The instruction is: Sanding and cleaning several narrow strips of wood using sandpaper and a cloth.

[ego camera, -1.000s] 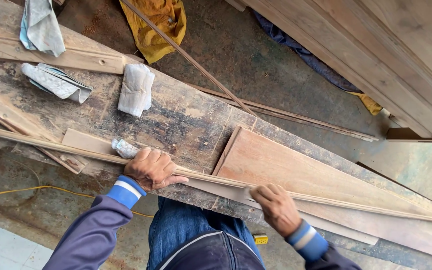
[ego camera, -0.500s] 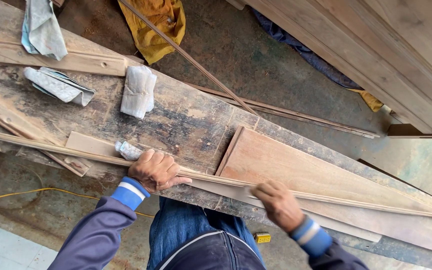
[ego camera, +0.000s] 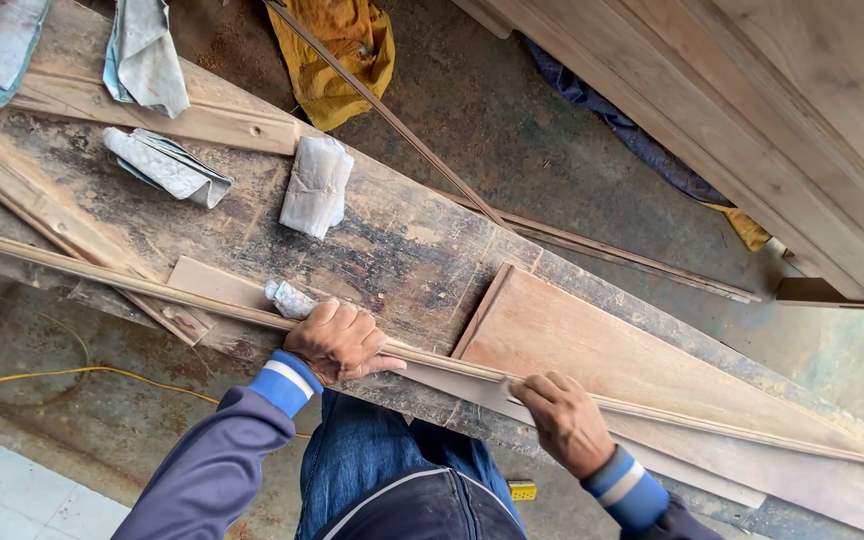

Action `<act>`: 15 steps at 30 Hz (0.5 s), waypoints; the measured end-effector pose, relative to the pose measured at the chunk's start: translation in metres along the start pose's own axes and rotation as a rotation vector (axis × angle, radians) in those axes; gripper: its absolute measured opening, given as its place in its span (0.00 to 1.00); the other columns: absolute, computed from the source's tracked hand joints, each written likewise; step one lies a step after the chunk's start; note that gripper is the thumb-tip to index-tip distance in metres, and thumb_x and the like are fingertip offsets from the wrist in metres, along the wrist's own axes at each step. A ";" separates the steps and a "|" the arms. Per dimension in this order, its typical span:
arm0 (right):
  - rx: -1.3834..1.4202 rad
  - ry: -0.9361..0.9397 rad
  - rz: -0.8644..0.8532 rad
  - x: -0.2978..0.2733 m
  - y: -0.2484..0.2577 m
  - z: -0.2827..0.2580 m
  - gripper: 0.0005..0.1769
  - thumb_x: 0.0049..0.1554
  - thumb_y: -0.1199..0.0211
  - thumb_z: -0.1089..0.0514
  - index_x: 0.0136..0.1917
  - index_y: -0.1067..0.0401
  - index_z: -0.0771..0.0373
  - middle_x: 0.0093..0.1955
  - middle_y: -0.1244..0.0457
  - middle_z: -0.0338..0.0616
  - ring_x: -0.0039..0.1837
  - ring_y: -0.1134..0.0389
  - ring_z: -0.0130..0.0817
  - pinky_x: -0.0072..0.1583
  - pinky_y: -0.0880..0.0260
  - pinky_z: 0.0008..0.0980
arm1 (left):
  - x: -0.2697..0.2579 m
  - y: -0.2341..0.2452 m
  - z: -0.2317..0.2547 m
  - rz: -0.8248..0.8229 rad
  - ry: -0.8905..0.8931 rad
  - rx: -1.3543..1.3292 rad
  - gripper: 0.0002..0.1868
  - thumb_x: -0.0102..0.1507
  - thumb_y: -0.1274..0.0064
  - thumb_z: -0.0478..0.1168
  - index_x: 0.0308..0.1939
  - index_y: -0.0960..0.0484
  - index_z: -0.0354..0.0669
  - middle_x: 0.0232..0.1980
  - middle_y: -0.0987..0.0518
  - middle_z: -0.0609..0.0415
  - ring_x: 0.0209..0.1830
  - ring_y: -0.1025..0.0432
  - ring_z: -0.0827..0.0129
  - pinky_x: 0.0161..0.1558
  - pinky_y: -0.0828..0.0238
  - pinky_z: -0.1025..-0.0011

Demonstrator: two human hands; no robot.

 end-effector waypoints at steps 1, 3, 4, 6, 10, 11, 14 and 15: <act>-0.001 0.003 0.009 0.005 -0.004 -0.003 0.17 0.53 0.46 0.70 0.55 0.25 0.65 0.49 0.33 0.44 0.47 0.34 0.37 0.50 0.30 0.35 | 0.001 0.000 0.000 -0.005 -0.004 0.001 0.32 0.61 0.45 0.74 0.23 0.31 0.54 0.25 0.34 0.59 0.27 0.37 0.66 0.37 0.43 0.65; -0.010 0.038 -0.015 0.041 -0.027 -0.028 0.18 0.55 0.47 0.71 0.56 0.25 0.64 0.50 0.33 0.45 0.47 0.35 0.37 0.50 0.31 0.35 | -0.001 -0.002 0.001 -0.030 0.011 0.002 0.31 0.60 0.46 0.73 0.23 0.31 0.54 0.25 0.34 0.59 0.27 0.37 0.66 0.37 0.42 0.65; -0.020 0.075 -0.039 0.060 -0.039 -0.041 0.19 0.57 0.48 0.72 0.58 0.25 0.64 0.50 0.34 0.45 0.47 0.36 0.36 0.50 0.31 0.35 | -0.002 -0.003 0.001 -0.056 0.028 0.003 0.31 0.60 0.46 0.73 0.23 0.31 0.54 0.25 0.34 0.59 0.28 0.36 0.66 0.38 0.42 0.65; 0.024 0.097 -0.008 0.090 -0.024 -0.073 0.18 0.55 0.47 0.70 0.57 0.25 0.64 0.50 0.34 0.45 0.48 0.36 0.38 0.50 0.32 0.37 | -0.006 -0.005 0.001 -0.071 0.015 0.039 0.26 0.57 0.45 0.68 0.24 0.30 0.55 0.26 0.33 0.59 0.29 0.35 0.66 0.40 0.41 0.65; 0.082 0.106 0.025 0.088 -0.006 -0.076 0.19 0.52 0.43 0.65 0.58 0.26 0.66 0.50 0.35 0.46 0.50 0.36 0.42 0.51 0.33 0.40 | -0.001 -0.001 0.001 -0.065 0.030 -0.021 0.30 0.59 0.46 0.72 0.24 0.30 0.53 0.26 0.33 0.58 0.29 0.36 0.65 0.39 0.41 0.65; 0.079 0.106 0.021 0.060 -0.005 -0.055 0.19 0.52 0.43 0.65 0.58 0.26 0.66 0.50 0.35 0.46 0.50 0.36 0.42 0.51 0.33 0.40 | 0.000 -0.002 0.000 -0.062 0.034 -0.023 0.30 0.59 0.46 0.72 0.24 0.30 0.53 0.26 0.33 0.58 0.29 0.36 0.65 0.39 0.41 0.65; 0.050 0.008 0.043 -0.013 -0.005 0.009 0.14 0.56 0.43 0.66 0.56 0.26 0.65 0.52 0.34 0.45 0.50 0.34 0.39 0.52 0.30 0.37 | -0.002 -0.001 0.001 -0.030 0.010 -0.027 0.31 0.60 0.46 0.73 0.24 0.30 0.53 0.26 0.33 0.58 0.28 0.36 0.65 0.37 0.43 0.65; 0.022 -0.067 -0.009 -0.033 -0.010 0.030 0.15 0.57 0.43 0.66 0.57 0.24 0.63 0.52 0.33 0.43 0.48 0.34 0.37 0.50 0.30 0.36 | -0.001 0.000 0.000 -0.031 0.017 -0.025 0.30 0.60 0.46 0.73 0.23 0.30 0.53 0.26 0.33 0.58 0.28 0.36 0.65 0.37 0.42 0.65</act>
Point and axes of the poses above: each hand's wrist, its own x-axis towards the middle knuckle, its own y-axis out of the back of the hand, z = x × y, the point moved 6 cm from there along x, towards the middle knuckle
